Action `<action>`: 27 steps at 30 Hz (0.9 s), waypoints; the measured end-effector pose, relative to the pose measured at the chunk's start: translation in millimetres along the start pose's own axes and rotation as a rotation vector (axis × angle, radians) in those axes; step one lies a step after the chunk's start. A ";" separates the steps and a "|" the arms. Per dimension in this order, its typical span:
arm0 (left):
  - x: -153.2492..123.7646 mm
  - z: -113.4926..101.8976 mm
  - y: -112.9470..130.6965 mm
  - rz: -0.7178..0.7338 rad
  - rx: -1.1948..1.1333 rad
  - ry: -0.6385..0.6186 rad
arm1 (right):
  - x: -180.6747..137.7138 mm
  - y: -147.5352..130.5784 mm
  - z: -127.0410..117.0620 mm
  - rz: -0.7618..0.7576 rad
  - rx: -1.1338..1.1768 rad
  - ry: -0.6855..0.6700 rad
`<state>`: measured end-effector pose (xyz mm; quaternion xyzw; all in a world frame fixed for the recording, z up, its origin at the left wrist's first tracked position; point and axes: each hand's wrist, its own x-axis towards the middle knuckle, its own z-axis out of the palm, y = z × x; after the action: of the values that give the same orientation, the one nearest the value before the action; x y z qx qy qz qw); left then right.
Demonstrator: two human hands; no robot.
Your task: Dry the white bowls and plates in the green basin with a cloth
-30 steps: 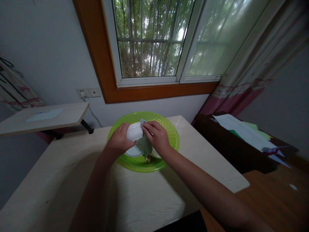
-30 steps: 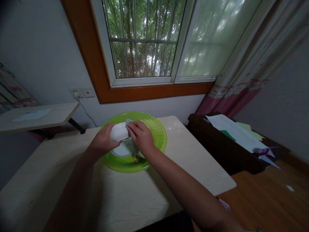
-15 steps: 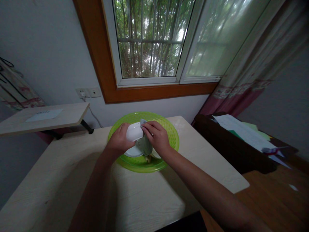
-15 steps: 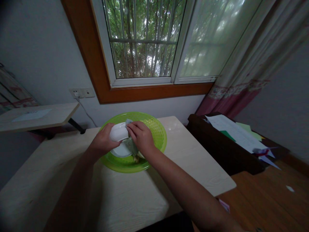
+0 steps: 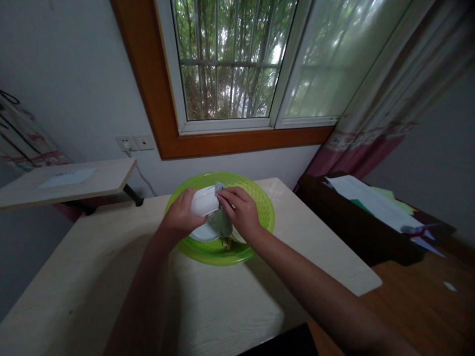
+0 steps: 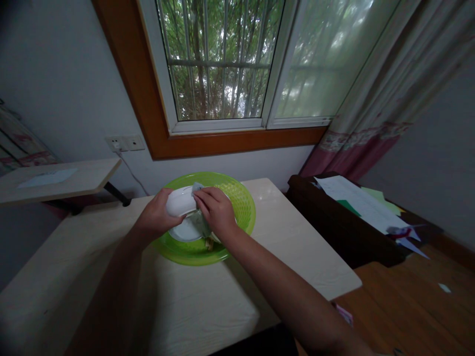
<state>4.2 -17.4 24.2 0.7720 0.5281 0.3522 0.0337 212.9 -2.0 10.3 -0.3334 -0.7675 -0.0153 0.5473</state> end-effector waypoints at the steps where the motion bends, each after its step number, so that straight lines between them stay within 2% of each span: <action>1: 0.0 -0.5 0.5 0.008 0.007 0.000 | -0.1 0.1 0.0 -0.007 -0.001 0.003; 12: -0.6 -2.0 2.5 0.127 0.096 0.031 | 0.6 -1.7 0.3 -0.040 -0.022 -0.009; 20: -0.5 -1.1 1.5 0.164 0.110 0.059 | 1.1 -2.9 0.5 0.027 0.010 0.008; 27: -0.6 -1.6 1.1 0.253 0.181 0.067 | 1.5 -1.6 0.7 0.002 0.014 0.010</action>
<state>4.1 -18.9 25.5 0.8199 0.4573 0.3303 -0.0982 211.3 -2.2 11.8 -0.3302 -0.7646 -0.0110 0.5534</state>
